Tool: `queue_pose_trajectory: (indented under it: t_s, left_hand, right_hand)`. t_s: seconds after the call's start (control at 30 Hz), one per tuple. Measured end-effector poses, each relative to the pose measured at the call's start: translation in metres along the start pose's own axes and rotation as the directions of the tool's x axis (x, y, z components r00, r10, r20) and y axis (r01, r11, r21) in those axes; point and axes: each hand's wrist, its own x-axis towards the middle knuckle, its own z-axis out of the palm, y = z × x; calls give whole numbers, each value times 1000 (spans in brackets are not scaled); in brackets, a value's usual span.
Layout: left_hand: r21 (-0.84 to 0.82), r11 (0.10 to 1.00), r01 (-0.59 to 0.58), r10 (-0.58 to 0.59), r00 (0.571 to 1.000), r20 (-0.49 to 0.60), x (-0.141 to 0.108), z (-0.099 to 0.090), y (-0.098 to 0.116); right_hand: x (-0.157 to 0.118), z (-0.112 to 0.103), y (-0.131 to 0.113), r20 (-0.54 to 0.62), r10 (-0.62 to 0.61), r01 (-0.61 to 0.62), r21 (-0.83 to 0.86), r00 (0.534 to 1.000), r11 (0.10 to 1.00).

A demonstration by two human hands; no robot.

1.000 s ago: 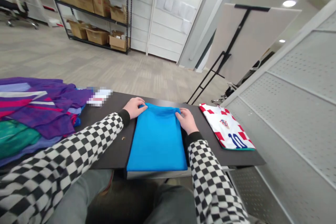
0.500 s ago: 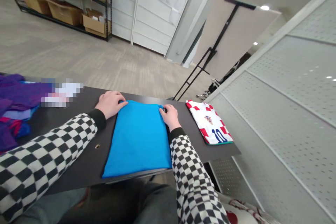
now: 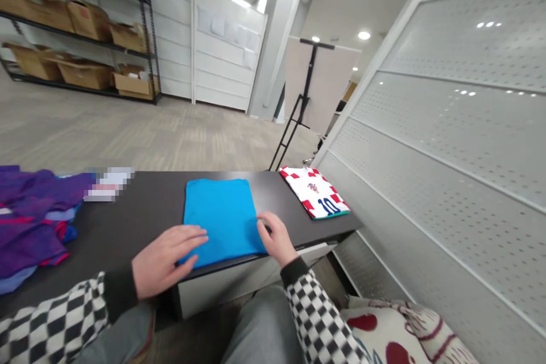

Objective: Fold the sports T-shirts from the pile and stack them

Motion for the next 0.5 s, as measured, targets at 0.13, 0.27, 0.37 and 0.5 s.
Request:
queue_pose_trajectory:
  t_s: [0.13, 0.27, 0.37, 0.5]
  left_hand:
    - [68, 996, 54, -68, 972, 227, -27, 11, 53]
    - [106, 987, 122, -147, 950, 276, -20, 12, 46]
    - [113, 983, 145, -170, 950, 262, -24, 10, 35]
    - [138, 983, 120, -149, 964, 222, -42, 3, 40]
  right_hand:
    - [-57, -21, -12, 394, -101, 174, -154, 914, 973]
    - [-60, -18, -6, 467, -143, 292, -265, 873, 919]
    - [-58, -15, 0, 454, -176, 327, -280, 873, 902]
    - [-67, -19, 1, 399, -233, 348, -244, 887, 905]
